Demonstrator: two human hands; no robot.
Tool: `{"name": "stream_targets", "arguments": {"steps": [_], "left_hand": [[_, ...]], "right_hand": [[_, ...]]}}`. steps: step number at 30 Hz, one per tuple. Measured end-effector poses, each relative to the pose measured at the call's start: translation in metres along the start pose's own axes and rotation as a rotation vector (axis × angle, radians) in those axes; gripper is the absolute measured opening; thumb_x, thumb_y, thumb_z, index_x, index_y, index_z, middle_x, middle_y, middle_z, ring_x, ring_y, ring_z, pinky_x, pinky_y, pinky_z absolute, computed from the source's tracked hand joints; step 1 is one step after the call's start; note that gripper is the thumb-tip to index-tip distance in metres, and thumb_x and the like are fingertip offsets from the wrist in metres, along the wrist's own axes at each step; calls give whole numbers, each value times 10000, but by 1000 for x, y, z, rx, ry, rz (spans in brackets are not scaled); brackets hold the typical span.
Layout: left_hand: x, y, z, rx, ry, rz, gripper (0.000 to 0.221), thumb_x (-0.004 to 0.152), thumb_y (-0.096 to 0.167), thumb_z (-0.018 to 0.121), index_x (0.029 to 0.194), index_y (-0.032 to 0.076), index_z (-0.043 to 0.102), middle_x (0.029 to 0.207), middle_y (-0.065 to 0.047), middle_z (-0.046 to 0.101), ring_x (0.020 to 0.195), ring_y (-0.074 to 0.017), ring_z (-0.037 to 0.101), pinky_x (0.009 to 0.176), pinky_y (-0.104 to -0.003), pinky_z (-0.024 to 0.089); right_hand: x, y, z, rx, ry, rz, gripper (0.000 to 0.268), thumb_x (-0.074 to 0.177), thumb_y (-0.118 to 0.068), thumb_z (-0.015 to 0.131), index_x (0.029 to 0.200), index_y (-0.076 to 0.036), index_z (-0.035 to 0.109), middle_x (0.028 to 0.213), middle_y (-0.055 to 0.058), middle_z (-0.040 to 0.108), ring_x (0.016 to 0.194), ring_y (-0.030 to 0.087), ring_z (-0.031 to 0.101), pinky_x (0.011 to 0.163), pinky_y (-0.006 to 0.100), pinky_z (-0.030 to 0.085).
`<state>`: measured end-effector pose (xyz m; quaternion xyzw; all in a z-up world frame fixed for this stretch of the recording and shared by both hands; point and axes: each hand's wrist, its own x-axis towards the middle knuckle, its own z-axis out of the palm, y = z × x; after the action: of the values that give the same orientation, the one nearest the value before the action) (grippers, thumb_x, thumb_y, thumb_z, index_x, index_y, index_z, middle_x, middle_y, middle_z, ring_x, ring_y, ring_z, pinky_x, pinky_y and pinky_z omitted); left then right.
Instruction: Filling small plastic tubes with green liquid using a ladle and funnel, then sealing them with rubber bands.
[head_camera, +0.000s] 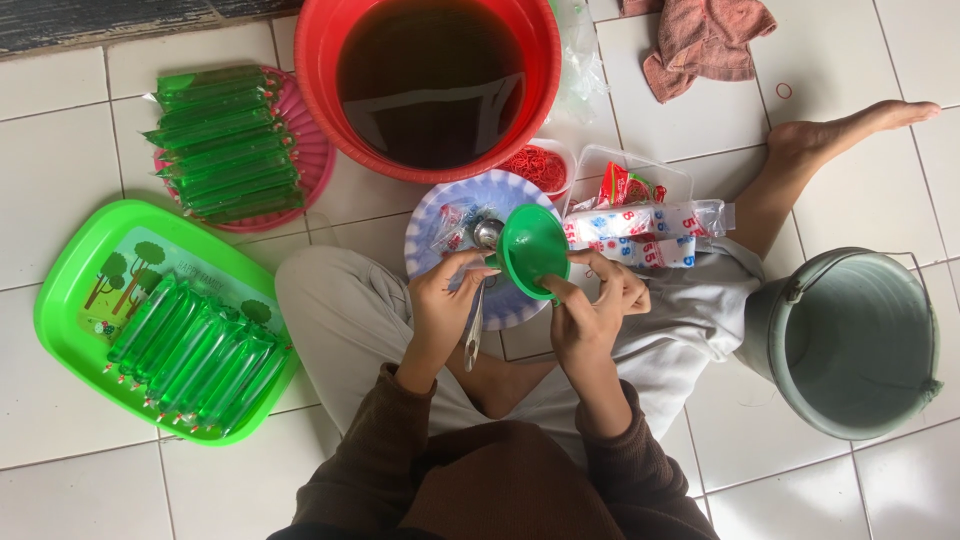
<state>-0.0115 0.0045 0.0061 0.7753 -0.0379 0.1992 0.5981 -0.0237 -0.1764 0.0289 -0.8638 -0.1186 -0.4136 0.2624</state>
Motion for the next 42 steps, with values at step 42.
{"name": "stream_targets", "arguments": {"steps": [42], "left_hand": [[-3, 23, 7, -68, -86, -162, 53, 883, 150, 789, 849, 122, 759, 625, -31, 751, 667, -164, 756, 716, -270, 572]], "right_hand": [[-14, 23, 0, 347, -85, 265, 57, 990, -195, 725, 969, -156, 690, 1164, 90, 626, 1087, 287, 499, 961, 431, 229]]}}
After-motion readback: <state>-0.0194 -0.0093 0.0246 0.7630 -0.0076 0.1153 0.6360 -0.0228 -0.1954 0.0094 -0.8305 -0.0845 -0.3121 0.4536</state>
